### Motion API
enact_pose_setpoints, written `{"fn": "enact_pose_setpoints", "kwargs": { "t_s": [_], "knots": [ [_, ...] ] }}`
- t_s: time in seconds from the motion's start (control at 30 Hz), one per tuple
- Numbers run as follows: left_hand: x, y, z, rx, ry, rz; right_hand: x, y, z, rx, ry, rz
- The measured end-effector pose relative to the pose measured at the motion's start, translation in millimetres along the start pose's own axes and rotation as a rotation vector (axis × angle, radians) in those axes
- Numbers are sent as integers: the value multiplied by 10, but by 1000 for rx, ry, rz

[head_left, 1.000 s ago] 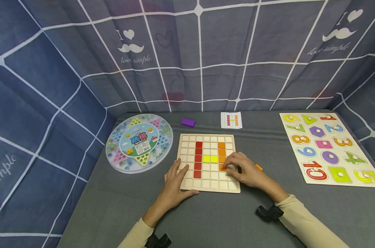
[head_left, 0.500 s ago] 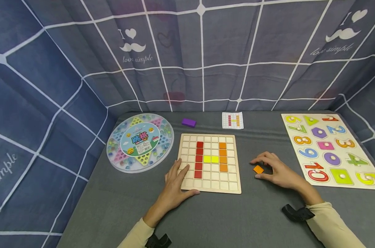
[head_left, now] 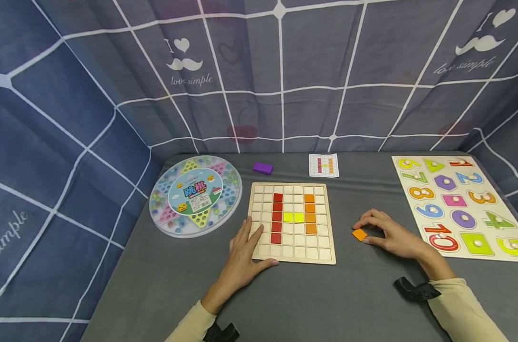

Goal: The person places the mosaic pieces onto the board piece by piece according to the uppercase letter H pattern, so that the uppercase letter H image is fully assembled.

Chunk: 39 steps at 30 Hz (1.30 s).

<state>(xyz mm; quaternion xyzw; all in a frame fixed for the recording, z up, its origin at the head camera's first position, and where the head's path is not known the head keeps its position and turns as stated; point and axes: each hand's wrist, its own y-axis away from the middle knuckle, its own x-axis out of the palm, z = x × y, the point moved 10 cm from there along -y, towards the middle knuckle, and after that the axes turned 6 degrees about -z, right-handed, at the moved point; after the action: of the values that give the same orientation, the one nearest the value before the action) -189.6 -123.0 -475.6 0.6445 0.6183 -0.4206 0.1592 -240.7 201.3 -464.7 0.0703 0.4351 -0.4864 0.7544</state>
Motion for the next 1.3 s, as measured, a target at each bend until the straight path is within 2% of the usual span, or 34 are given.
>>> {"fn": "enact_pose_setpoints", "kwargs": {
  "t_s": [0.77, 1.3],
  "knots": [
    [9, -9, 15, 1, -10, -9, 4, -30, 8, -23, -15, -23],
    [9, -3, 13, 3, -14, -12, 6, -26, -7, -3, -5, -48]
  ]
}}
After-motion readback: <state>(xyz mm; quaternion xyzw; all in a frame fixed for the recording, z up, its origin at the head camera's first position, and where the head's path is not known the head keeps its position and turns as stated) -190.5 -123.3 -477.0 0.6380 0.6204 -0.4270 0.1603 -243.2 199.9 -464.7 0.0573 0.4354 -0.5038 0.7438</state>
